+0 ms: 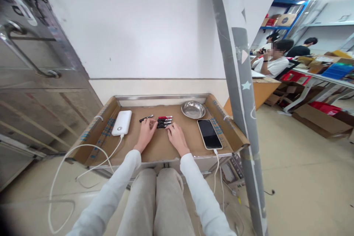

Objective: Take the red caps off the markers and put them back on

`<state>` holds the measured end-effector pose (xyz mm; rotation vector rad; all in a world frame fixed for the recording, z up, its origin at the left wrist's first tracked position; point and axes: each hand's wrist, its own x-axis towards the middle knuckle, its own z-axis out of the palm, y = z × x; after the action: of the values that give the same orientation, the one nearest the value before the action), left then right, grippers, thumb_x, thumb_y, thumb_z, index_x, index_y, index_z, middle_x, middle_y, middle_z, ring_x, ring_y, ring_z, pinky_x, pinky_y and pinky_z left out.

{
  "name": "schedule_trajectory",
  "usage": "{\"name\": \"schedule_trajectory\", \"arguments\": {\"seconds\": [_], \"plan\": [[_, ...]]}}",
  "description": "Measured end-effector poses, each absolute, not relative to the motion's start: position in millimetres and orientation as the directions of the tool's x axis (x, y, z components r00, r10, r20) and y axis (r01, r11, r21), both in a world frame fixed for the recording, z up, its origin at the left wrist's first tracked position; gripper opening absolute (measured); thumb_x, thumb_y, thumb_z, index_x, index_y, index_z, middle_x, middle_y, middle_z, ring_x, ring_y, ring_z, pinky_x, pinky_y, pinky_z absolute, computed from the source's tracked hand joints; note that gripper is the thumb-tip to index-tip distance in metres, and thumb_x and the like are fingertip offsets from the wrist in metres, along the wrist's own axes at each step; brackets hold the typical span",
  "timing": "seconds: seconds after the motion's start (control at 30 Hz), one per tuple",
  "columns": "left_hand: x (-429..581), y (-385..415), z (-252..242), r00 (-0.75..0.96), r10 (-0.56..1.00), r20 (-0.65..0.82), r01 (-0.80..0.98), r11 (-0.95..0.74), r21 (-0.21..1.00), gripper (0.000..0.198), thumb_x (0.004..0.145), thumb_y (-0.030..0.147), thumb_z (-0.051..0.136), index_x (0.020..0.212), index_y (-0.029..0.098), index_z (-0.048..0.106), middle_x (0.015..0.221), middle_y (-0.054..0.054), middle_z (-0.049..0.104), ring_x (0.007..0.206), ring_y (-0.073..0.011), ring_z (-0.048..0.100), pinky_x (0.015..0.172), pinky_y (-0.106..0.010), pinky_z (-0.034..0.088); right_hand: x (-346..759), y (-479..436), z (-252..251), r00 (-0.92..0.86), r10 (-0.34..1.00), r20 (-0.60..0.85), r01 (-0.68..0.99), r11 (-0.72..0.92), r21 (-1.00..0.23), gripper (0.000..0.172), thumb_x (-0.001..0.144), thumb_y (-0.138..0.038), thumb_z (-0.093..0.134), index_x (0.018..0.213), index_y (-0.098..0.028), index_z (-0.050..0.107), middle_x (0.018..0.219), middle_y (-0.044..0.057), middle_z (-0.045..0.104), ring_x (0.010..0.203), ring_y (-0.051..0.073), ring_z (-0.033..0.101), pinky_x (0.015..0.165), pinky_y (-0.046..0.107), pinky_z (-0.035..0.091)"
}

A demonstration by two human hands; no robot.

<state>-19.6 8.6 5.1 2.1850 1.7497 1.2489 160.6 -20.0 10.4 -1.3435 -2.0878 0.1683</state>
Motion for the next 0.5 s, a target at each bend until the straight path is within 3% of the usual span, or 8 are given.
{"name": "schedule_trajectory", "arguments": {"seconds": [0.07,0.17,0.33,0.4,0.5], "plan": [[-26,16,6,-0.124,0.831,0.542,0.843,-0.199,0.499,0.02,0.089,0.027,0.047,0.105,0.016,0.052,0.107,-0.011,0.055,0.101,-0.0257,0.051,0.089,-0.041,0.041,157,-21,11,-0.329,0.841,0.43,0.753,0.508,-0.418,0.021,0.091,-0.017,0.041,0.098,-0.021,0.061,0.097,0.006,0.057,0.091,0.018,0.054,0.083,0.03,0.04],[-33,27,7,-0.175,0.843,0.509,0.902,-0.07,0.426,0.031,0.087,0.024,0.048,0.116,0.015,0.049,0.119,-0.014,0.052,0.11,-0.0293,0.048,0.091,-0.043,0.039,151,-22,11,-0.371,0.829,0.419,0.741,0.536,-0.405,0.023,0.091,-0.018,0.041,0.102,-0.022,0.061,0.099,0.006,0.057,0.092,0.018,0.054,0.083,0.031,0.038],[-38,30,9,-0.194,0.886,0.421,0.929,0.028,0.37,0.022,0.089,0.024,0.041,0.101,0.014,0.057,0.106,-0.016,0.057,0.103,-0.0314,0.05,0.086,-0.044,0.039,150,-21,11,-0.325,0.851,0.414,0.701,0.51,-0.498,0.025,0.09,-0.018,0.04,0.102,-0.023,0.061,0.102,0.006,0.057,0.096,0.019,0.054,0.085,0.032,0.038],[-38,26,8,-0.221,0.884,0.411,0.894,0.015,0.448,0.022,0.09,0.025,0.042,0.099,0.014,0.058,0.104,-0.016,0.058,0.101,-0.0304,0.051,0.086,-0.045,0.04,152,-20,10,-0.26,0.868,0.423,0.631,0.485,-0.605,0.024,0.09,-0.021,0.04,0.103,-0.023,0.061,0.101,0.006,0.057,0.094,0.018,0.054,0.085,0.032,0.039],[-36,16,8,-0.163,0.907,0.388,0.701,-0.17,0.692,0.022,0.09,0.029,0.044,0.1,0.015,0.057,0.101,-0.012,0.06,0.094,-0.0234,0.056,0.085,-0.038,0.043,152,-17,7,-0.113,0.908,0.404,0.459,0.408,-0.789,0.028,0.09,-0.032,0.042,0.111,-0.02,0.057,0.1,0.006,0.056,0.083,0.016,0.054,0.08,0.03,0.043]]}}
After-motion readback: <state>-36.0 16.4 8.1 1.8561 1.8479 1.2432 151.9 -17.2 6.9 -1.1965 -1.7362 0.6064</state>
